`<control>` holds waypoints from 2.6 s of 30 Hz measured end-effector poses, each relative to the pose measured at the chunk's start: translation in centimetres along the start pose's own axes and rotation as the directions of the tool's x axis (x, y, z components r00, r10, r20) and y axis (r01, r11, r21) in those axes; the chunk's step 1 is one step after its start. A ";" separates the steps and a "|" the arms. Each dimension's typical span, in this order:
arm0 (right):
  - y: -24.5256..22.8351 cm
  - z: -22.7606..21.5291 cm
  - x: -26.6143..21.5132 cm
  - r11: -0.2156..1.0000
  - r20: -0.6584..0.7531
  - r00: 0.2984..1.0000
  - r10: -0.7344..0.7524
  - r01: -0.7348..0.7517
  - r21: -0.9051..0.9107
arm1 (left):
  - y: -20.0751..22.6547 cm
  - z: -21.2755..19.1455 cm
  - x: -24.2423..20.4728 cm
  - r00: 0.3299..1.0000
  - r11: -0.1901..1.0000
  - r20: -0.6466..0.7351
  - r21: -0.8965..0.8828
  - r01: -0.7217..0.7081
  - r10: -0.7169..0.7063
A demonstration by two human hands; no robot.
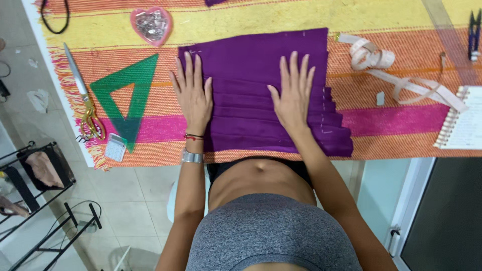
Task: The person prepares purple fabric by hand, marking lines with chalk, measuring with a tape, and inserting pins to secure pleats on a patterned table surface.
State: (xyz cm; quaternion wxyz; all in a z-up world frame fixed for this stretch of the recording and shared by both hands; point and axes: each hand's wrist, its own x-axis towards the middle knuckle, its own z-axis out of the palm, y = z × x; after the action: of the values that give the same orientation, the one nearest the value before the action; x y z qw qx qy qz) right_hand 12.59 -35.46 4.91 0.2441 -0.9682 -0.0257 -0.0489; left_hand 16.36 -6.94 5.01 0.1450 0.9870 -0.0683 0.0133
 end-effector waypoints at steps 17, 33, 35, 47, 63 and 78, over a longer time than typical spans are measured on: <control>9.6 -9.5 -11.6 0.951 -0.329 0.926 0.184 -0.083 0.296 | -0.7 -0.8 -4.0 0.996 0.888 -0.090 -0.459 -0.039 -0.003; 12.1 -9.3 -21.2 0.873 -0.146 0.872 0.467 -0.428 0.231 | -0.6 -4.0 -17.0 0.909 0.703 0.036 -0.621 0.345 -0.415; 11.9 -9.5 -21.2 0.880 -0.092 0.884 0.458 -0.436 0.191 | -1.5 -3.9 -18.0 0.895 0.715 0.101 -0.566 0.410 -0.434; 10.4 -10.5 -19.6 0.710 0.088 0.790 0.607 -0.589 0.386 | 0.4 -4.1 -18.0 0.668 0.138 0.562 -0.706 0.695 -0.487; 12.7 -10.1 -21.6 0.781 -0.141 0.816 0.561 -0.465 0.417 | -2.4 -1.4 -19.4 0.634 0.024 0.606 -0.714 0.700 -0.481; 13.2 -10.8 -21.4 0.681 -0.010 0.755 0.655 -0.585 0.440 | -0.3 -4.7 -17.1 0.587 -0.015 0.621 -0.693 0.721 -0.519</control>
State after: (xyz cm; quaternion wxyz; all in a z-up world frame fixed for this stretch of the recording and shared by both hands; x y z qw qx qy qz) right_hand -8.57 -52.77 5.82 0.4449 -0.8374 0.3154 -0.0373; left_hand -0.56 -3.06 8.65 0.6495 0.6378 0.3714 -0.1827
